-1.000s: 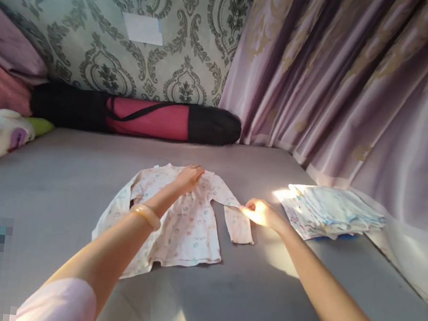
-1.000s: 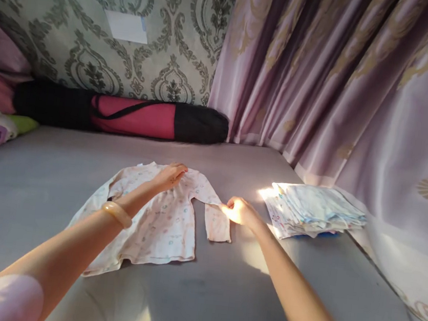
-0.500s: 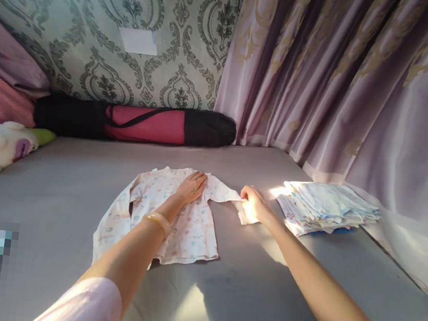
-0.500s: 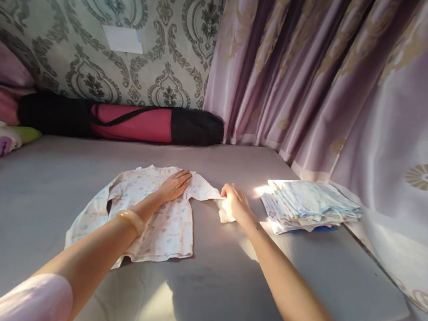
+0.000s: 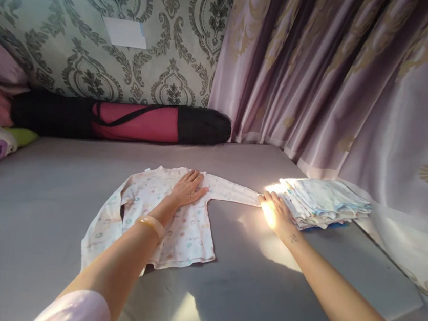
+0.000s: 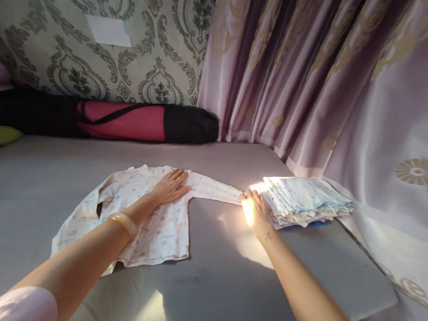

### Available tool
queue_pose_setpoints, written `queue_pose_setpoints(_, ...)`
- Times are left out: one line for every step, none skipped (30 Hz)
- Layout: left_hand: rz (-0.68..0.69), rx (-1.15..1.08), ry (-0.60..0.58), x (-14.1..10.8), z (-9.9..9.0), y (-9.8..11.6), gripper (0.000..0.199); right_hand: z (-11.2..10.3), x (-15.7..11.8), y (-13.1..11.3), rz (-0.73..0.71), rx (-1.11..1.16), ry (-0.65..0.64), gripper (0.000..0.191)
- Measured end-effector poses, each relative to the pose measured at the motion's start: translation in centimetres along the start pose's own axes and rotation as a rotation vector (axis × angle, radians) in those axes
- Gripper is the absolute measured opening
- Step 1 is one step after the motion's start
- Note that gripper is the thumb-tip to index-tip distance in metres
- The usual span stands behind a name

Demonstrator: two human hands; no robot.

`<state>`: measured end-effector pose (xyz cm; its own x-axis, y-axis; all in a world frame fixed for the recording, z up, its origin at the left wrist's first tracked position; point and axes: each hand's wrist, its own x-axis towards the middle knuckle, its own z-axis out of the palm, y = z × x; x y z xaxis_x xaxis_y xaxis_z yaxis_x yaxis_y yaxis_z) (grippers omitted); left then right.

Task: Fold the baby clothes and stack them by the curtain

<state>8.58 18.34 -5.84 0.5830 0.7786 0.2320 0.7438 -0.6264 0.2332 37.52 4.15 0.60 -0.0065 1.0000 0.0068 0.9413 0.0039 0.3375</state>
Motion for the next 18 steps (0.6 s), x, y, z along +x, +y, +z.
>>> queue_pose_setpoints(-0.001, -0.007, -0.008, 0.0, -0.1, 0.1, 0.069, -0.5, 0.0, 0.1, 0.008, 0.029, -0.034, 0.034)
queue_pose_setpoints(-0.003, -0.013, -0.018, -0.1, -0.3, 0.1, 0.069, -1.1, 0.2, 0.2, 0.025, 0.058, -0.076, 0.035)
queue_pose_setpoints(-0.001, -0.016, -0.027, -0.1, -0.4, 0.2, 0.067, -1.7, 0.6, 0.2, 0.049, 0.086, -0.12, 0.036)
queue_pose_setpoints(0.001, -0.017, -0.034, -0.2, -0.5, 0.2, 0.065, -2.2, 1.1, 0.3, 0.079, 0.112, -0.159, 0.035)
queue_pose_setpoints(0.004, -0.017, -0.038, -0.2, -0.5, 0.2, 0.063, -2.7, 1.7, 0.2, 0.105, 0.132, -0.188, 0.034)
queue_pose_setpoints(0.008, -0.016, -0.039, -0.2, -0.6, 0.2, 0.061, -3.0, 2.4, 0.2, 0.127, 0.155, -0.206, 0.033)
queue_pose_setpoints(0.011, -0.015, -0.038, -0.2, -0.6, 0.2, 0.06, -3.2, 3.1, 0.2, 0.143, 0.181, -0.212, 0.032)
queue_pose_setpoints(0.013, -0.016, -0.037, -0.3, -0.6, 0.2, 0.061, -3.2, 3.8, 0.1, 0.151, 0.211, -0.212, 0.032)
queue_pose_setpoints(0.014, -0.017, -0.035, -0.2, -0.6, 0.1, 0.061, -3.1, 4.4, 0.1, 0.16, 0.241, -0.214, 0.033)
queue_pose_setpoints(0.015, -0.017, -0.034, -0.2, -0.5, 0.1, 0.062, -2.8, 4.9, 0.1, 0.166, 0.268, -0.216, 0.035)
queue_pose_setpoints(0.015, -0.016, -0.034, -0.2, -0.5, 0.1, 0.063, -2.5, 5.3, 0.1, 0.169, 0.286, -0.215, 0.035)
queue_pose_setpoints(0.014, -0.013, -0.036, -0.2, -0.5, 0.1, 0.064, -2.2, 5.6, 0.2, 0.172, 0.296, -0.215, 0.035)
queue_pose_setpoints(0.014, -0.009, -0.039, -0.2, -0.4, 0.0, 0.065, -1.8, 5.8, 0.3, 0.17, 0.298, -0.213, 0.034)
queue_pose_setpoints(0.015, -0.003, -0.041, -0.1, -0.4, 0.0, 0.066, -1.5, 5.9, 0.4, 0.171, 0.299, -0.209, 0.033)
queue_pose_setpoints(0.016, 0.002, -0.042, -0.1, -0.4, 0.1, 0.066, -1.2, 5.9, 0.6, 0.175, 0.299, -0.203, 0.033)
queue_pose_setpoints(0.017, 0.009, -0.042, -0.1, -0.5, 0.1, 0.067, -0.9, 5.9, 0.7, 0.187, 0.289, -0.189, 0.033)
queue_pose_setpoints(0.016, 0.015, -0.042, -0.1, -0.5, 0.2, 0.067, -0.7, 5.8, 0.9, 0.21, 0.267, -0.164, 0.035)
queue_pose_setpoints(0.012, 0.022, -0.043, -0.1, -0.5, 0.3, 0.066, -0.5, 5.7, 1.1, 0.241, 0.238, -0.141, 0.036)
